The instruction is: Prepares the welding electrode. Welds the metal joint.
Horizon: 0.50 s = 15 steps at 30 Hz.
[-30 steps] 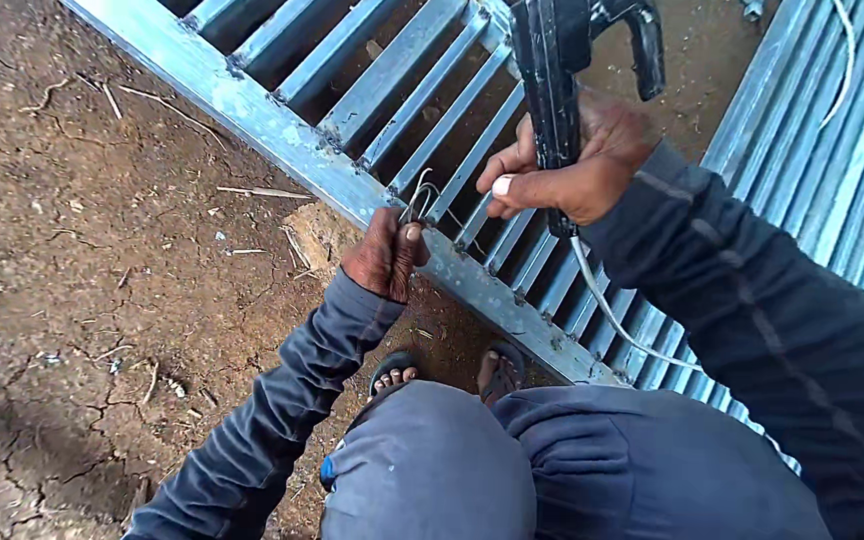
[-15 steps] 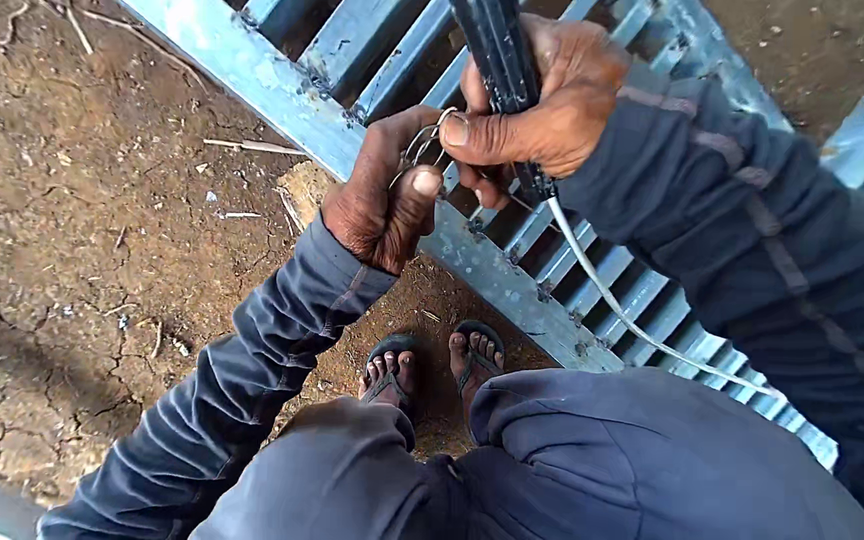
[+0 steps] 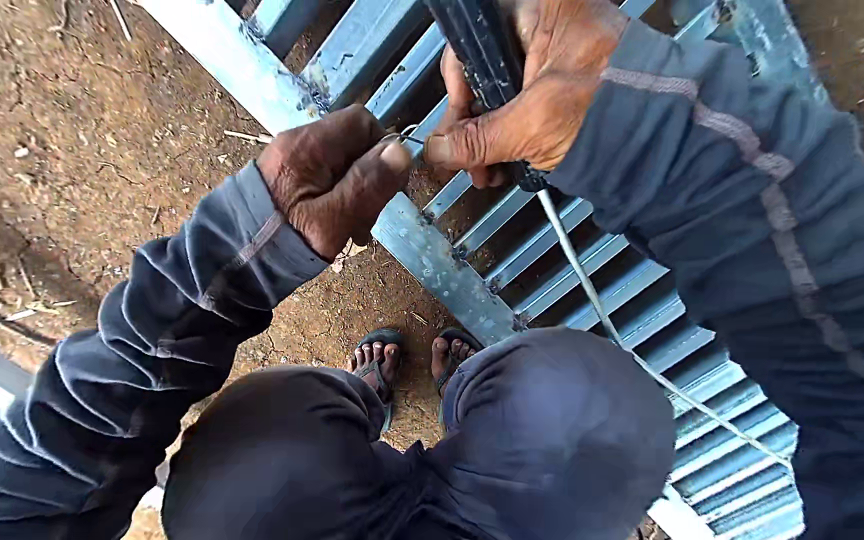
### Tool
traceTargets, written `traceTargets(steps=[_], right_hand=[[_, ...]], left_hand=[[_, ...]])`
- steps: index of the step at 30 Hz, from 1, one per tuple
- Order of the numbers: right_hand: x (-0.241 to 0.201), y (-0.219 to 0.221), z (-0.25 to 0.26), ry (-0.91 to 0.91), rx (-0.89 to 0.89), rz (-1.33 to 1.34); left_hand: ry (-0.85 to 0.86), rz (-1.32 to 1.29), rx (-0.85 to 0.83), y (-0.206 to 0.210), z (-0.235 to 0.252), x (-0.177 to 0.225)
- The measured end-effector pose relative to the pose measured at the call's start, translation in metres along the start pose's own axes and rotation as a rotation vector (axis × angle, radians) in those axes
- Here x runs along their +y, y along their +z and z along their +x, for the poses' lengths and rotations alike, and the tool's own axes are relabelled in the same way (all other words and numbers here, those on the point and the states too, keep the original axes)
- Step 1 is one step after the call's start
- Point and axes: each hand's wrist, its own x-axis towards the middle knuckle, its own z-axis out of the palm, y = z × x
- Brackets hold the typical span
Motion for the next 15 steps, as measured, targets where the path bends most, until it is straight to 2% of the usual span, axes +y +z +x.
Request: traceTargets(steps=[4,7,9,12,15], right_hand=[[-0.026,-0.007,-0.002,0.003,0.024,0.056],[-0.019,-0.013,-0.003,-0.132,0.0,0.069],[-0.013,-0.024,-0.007,-0.226,0.032,-0.054],[0.002,-0.045,-0.019,-0.311,0.163,-0.101],[0.022,-0.073,-0.037,-0.328,0.303,-0.089]], left_hand=[[-0.159,-0.015,-0.027,-0.007,0.018,0.043],[-0.291,-0.076,-0.012,-0.012,0.021,0.06],[-0.316,-0.008,0.064,-0.021,0.019,0.068],[-0.385,0.085,0.19,-0.05,0.006,0.072],[-0.435,0.019,0.267,-0.086,-0.019,0.053]])
